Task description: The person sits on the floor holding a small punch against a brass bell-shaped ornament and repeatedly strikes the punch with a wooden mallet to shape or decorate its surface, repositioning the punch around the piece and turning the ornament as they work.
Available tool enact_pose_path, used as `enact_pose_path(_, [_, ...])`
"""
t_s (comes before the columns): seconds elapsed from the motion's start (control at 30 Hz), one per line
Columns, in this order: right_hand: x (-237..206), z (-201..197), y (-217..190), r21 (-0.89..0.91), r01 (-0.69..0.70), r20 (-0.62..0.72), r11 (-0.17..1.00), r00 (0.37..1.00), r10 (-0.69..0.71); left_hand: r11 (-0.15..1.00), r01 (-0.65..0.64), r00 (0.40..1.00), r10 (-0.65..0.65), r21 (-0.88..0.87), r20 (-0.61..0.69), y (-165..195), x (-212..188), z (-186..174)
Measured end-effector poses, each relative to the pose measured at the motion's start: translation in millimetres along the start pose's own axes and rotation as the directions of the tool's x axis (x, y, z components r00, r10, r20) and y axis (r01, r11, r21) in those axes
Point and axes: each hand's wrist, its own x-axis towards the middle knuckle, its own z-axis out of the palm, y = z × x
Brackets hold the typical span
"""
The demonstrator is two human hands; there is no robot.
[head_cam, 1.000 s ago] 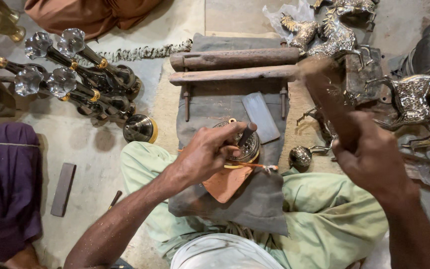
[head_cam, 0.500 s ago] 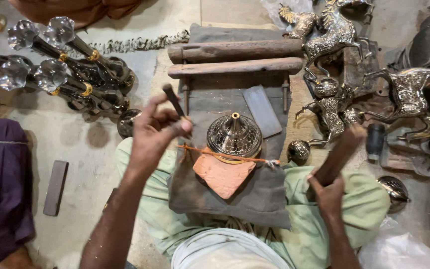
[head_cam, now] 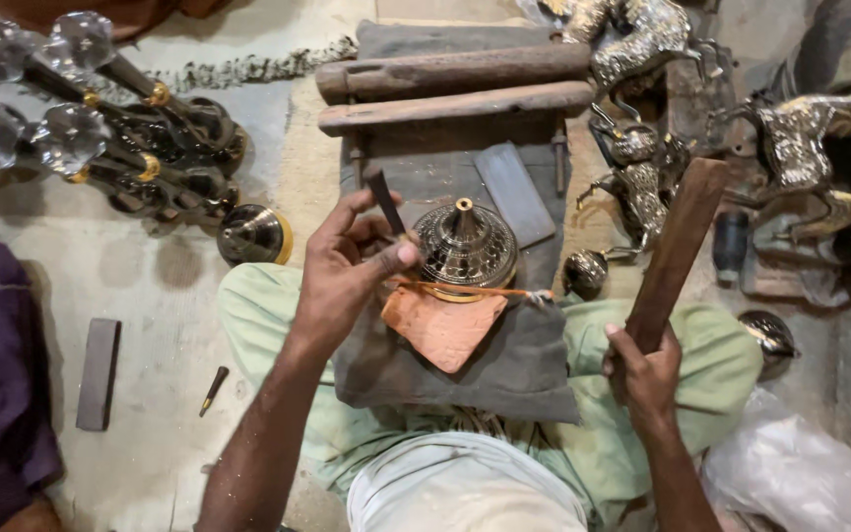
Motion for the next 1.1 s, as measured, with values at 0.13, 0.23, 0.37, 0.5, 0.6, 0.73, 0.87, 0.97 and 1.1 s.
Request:
enact_pose_path(0.13, [-13,-8,25,-0.32,0.045,0.033,0.946,0.999,-0.036,0.998,-0.055,0.998,0.055,-0.026,-0.015,-12,-8,7])
enact_pose_path(0.23, [-36,-11,36,-0.473,-0.023,0.056,0.881,0.997,0.056,0.997,-0.062,0.997,0.06,-0.042,-0.057,-16,-14,6])
enact_pose_path(0.37, [-52,-5,24,-0.666,0.172,0.167,0.726,0.983,-0.079,0.996,-0.085,0.991,0.087,0.02,-0.104,-13,-19,-13])
enact_pose_path(0.5, [-32,24,-35,-0.56,0.412,0.187,0.719,0.908,-0.374,0.996,-0.055,0.984,0.067,0.072,-0.166,-8,-26,-37])
enact_pose_path(0.6, [-9,65,-89,-0.397,0.666,0.341,0.631,0.746,-0.572,0.992,-0.084,0.963,0.106,0.098,-0.248,-6,-31,-55])
enact_pose_path(0.73, [20,134,-134,-0.369,0.75,0.535,0.549,0.654,-0.534,0.985,-0.116,0.884,0.16,0.127,-0.439,-2,-34,-94])
enact_pose_path(0.87, [35,163,-136,-0.309,0.839,0.631,0.448,0.533,-0.563,0.998,-0.065,0.829,0.059,0.009,-0.556,-5,-22,-135])
enact_pose_path(0.97, [35,137,-121,-0.365,0.833,0.502,0.416,0.552,-0.666,0.964,0.159,0.686,0.049,0.215,-0.726,-13,2,-144])
enact_pose_path(1.1, [20,51,-102,0.059,0.618,0.192,0.784,0.764,-0.616,0.37,0.08,0.826,0.496,0.926,-0.269,-24,15,-158])
